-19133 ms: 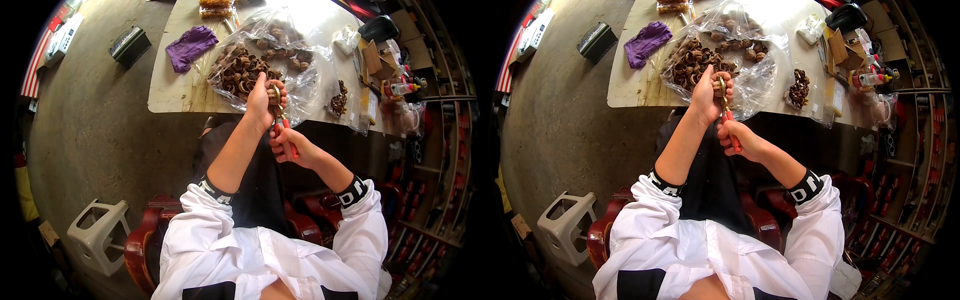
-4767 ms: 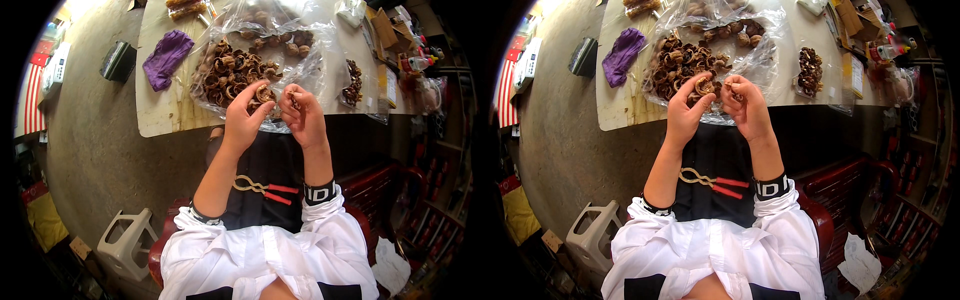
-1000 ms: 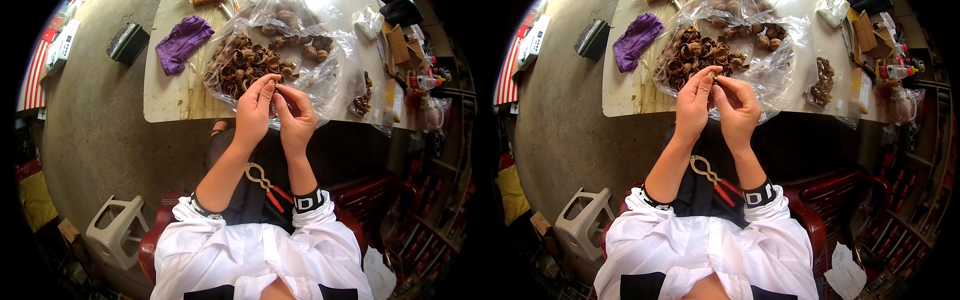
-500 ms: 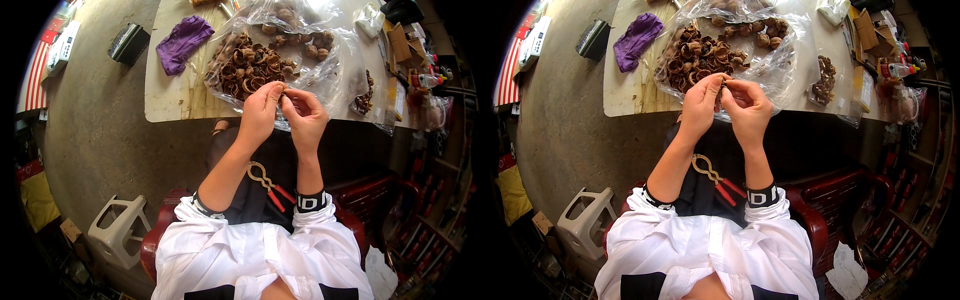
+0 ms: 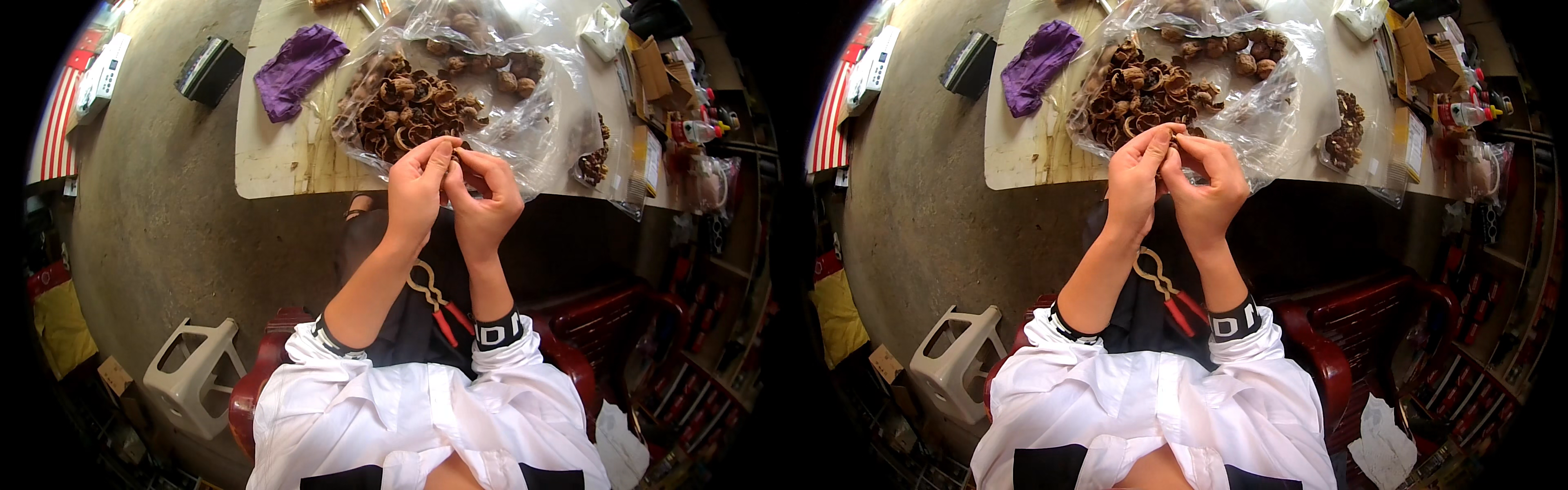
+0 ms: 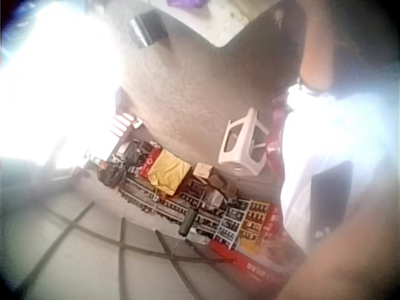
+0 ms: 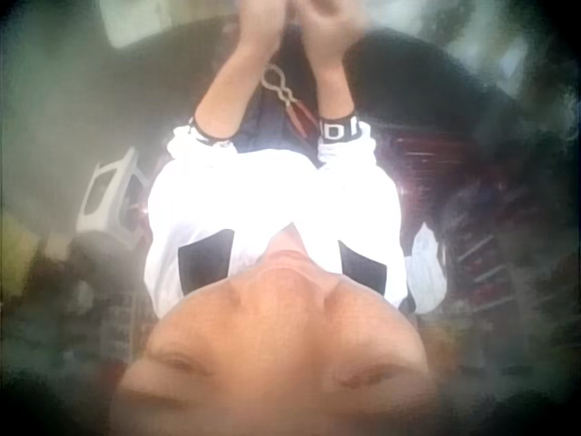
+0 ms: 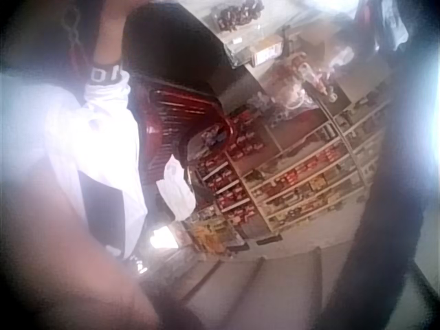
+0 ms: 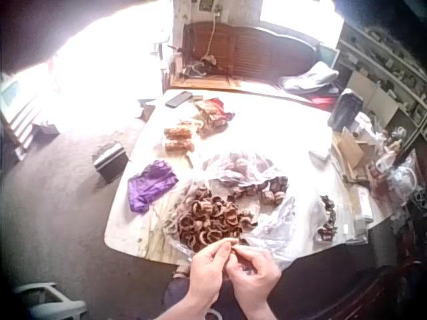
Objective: The person cracks walnuts using a red-handled nutcracker and then removes the nutmeat by hand. Shells are discarded into a plastic bag on the table while the extracted nutmeat is placed into a small plastic bag to the right.
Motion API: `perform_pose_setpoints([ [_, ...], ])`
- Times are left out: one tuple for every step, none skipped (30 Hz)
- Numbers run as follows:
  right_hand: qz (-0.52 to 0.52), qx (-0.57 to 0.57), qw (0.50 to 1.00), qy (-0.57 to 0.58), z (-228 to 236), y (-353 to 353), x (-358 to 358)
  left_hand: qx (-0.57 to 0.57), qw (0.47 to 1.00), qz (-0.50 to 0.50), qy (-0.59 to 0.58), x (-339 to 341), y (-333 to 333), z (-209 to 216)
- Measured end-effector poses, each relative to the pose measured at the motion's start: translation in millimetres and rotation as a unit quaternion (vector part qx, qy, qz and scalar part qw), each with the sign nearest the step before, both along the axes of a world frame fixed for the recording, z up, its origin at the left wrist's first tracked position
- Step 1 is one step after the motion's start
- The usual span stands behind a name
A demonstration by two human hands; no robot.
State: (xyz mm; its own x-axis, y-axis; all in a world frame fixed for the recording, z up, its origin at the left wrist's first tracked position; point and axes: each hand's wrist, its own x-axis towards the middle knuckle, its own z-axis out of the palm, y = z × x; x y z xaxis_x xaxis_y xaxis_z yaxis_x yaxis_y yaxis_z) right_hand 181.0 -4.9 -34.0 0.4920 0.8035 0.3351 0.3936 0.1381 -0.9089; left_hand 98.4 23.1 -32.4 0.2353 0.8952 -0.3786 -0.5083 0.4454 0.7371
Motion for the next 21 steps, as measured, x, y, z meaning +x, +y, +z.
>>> perform_pose_setpoints([
  [-0.003,0.006,1.0,-0.016,-0.4,-0.1,-0.1,0.0,1.0,0.003,-0.001,0.2,-0.5,-0.5],
  [0.004,-0.016,1.0,0.021,0.4,-0.3,0.6,-0.001,1.0,0.006,-0.003,0.3,-0.9,-1.0],
  [0.011,-0.037,0.998,0.058,1.8,-0.5,2.3,0.014,1.0,-0.016,0.0,-1.6,-0.1,-1.5],
  [0.018,-0.058,0.994,0.095,2.8,-0.8,4.6,0.028,0.999,-0.039,0.003,-5.2,1.8,-2.5],
  [0.033,-0.074,0.989,0.12,3.3,-1.1,8.5,0.042,0.997,-0.061,0.006,-8.4,3.7,-3.4],
  [0.048,-0.09,0.984,0.144,3.6,-1.4,14.4,0.049,0.996,-0.078,0.014,-10.9,5.1,-4.9],
  [0.064,-0.106,0.978,0.169,3.9,-1.4,21.0,0.056,0.994,-0.094,0.023,-13.1,6.5,-6.5],
  [0.102,-0.114,0.967,0.202,4.2,-0.2,28.4,0.062,0.991,-0.11,0.031,-14.2,7.1,-7.3],
  [0.109,-0.115,0.967,0.2,5.3,0.3,30.8,0.058,0.992,-0.109,0.034,-13.2,6.8,-7.3],
  [0.117,-0.115,0.966,0.198,7.7,0.9,32.5,0.054,0.992,-0.108,0.036,-12.3,6.7,-6.3],
  [0.124,-0.116,0.966,0.196,10.3,1.2,33.6,0.051,0.992,-0.106,0.039,-11.4,6.8,-5.1],
  [0.127,-0.1,0.971,0.176,12.9,2.3,31.3,0.044,0.993,-0.098,0.038,-10.7,7.4,-2.9],
  [0.137,-0.102,0.97,0.171,11.0,1.8,32.9,0.038,0.994,-0.09,0.037,-9.9,8.3,-0.5],
  [0.148,-0.103,0.969,0.167,7.9,1.1,35.5,0.032,0.995,-0.082,0.036,-9.1,8.8,0.4],
  [0.159,-0.105,0.968,0.162,6.6,0.9,37.6,0.033,0.994,-0.094,0.037,-9.8,8.8,-1.2],
  [0.162,-0.112,0.967,0.16,7.5,0.2,39.6,0.035,0.993,-0.106,0.037,-11.2,8.7,-4.4],
  [0.165,-0.119,0.966,0.158,9.1,-0.9,41.8,0.036,0.992,-0.118,0.037,-11.9,8.5,-6.4],
  [0.168,-0.125,0.965,0.158,10.1,-1.8,43.4,0.042,0.991,-0.123,0.039,-12.3,8.2,-7.0],
  [0.17,-0.13,0.963,0.164,11.2,-2.0,45.1,0.048,0.99,-0.128,0.041,-12.5,7.9,-7.4],
  [0.173,-0.135,0.961,0.171,12.3,-2.2,46.7,0.054,0.989,-0.133,0.043,-12.4,7.5,-7.5],
  [0.175,-0.14,0.958,0.176,13.0,-2.3,47.8,0.051,0.989,-0.132,0.045,-11.9,7.2,-6.6],
])
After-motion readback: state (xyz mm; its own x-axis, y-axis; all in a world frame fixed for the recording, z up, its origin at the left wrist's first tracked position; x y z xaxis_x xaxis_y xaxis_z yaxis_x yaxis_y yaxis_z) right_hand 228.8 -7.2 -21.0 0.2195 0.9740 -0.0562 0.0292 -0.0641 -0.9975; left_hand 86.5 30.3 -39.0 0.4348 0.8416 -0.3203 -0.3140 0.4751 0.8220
